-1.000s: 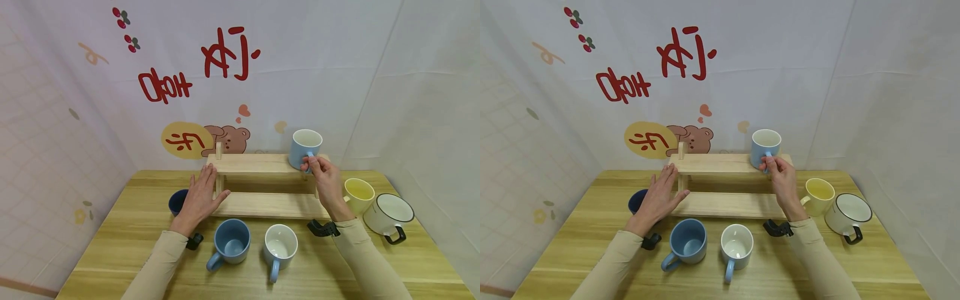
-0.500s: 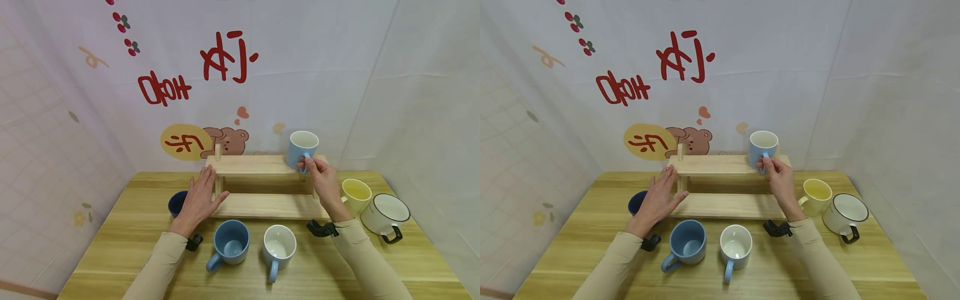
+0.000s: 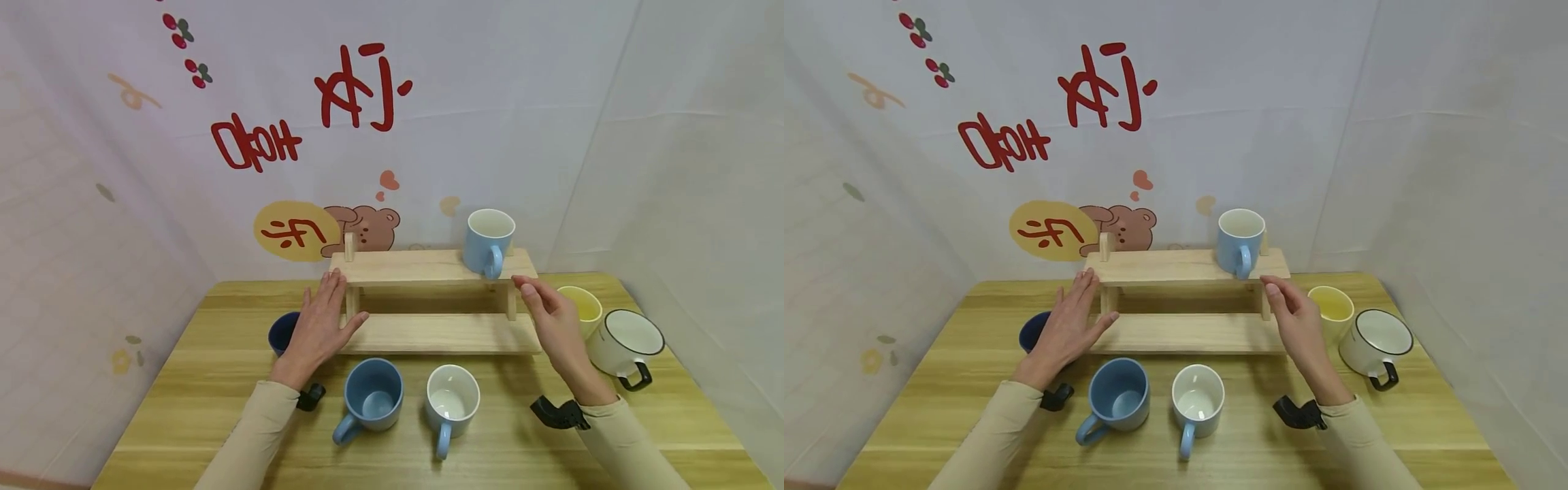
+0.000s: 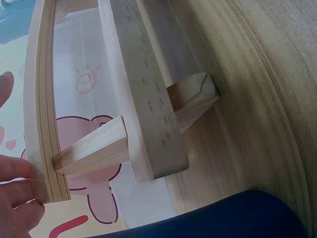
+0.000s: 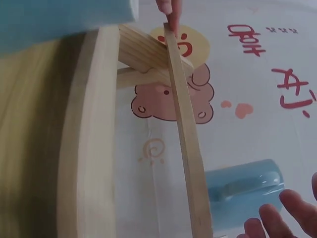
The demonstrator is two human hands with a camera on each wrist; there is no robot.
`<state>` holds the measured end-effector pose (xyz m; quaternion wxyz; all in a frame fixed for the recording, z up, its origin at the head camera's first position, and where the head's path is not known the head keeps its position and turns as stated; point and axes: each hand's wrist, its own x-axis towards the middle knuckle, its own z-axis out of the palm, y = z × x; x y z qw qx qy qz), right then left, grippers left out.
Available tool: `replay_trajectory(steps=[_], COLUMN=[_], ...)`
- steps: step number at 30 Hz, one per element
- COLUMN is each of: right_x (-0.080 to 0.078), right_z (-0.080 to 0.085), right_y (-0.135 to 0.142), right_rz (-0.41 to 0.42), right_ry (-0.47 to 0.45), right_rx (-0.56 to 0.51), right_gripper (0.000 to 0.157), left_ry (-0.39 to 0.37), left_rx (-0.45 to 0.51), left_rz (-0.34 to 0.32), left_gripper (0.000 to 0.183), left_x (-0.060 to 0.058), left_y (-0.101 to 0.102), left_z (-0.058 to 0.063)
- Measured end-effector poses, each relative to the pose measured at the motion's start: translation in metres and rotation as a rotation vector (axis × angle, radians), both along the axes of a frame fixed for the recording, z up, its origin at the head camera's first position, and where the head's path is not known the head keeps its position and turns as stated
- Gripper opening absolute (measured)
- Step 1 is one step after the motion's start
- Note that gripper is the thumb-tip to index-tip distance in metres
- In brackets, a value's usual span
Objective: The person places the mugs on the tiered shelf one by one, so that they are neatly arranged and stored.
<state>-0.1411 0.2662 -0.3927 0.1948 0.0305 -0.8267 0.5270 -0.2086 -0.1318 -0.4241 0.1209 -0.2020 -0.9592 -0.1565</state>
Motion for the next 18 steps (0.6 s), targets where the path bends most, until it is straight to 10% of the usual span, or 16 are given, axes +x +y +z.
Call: replay_trajectory(steps=[18], right_x=[0.075], right_z=[-0.012], right_y=[-0.015], right_rz=[0.238], right_ry=[-0.085], right_rx=[0.200], right_gripper=[0.028], left_ry=[0.012], left_rx=[0.013], left_rz=[-0.020], left_gripper=[0.089], left_x=[-0.004], left_y=[-0.002], left_z=[-0.004])
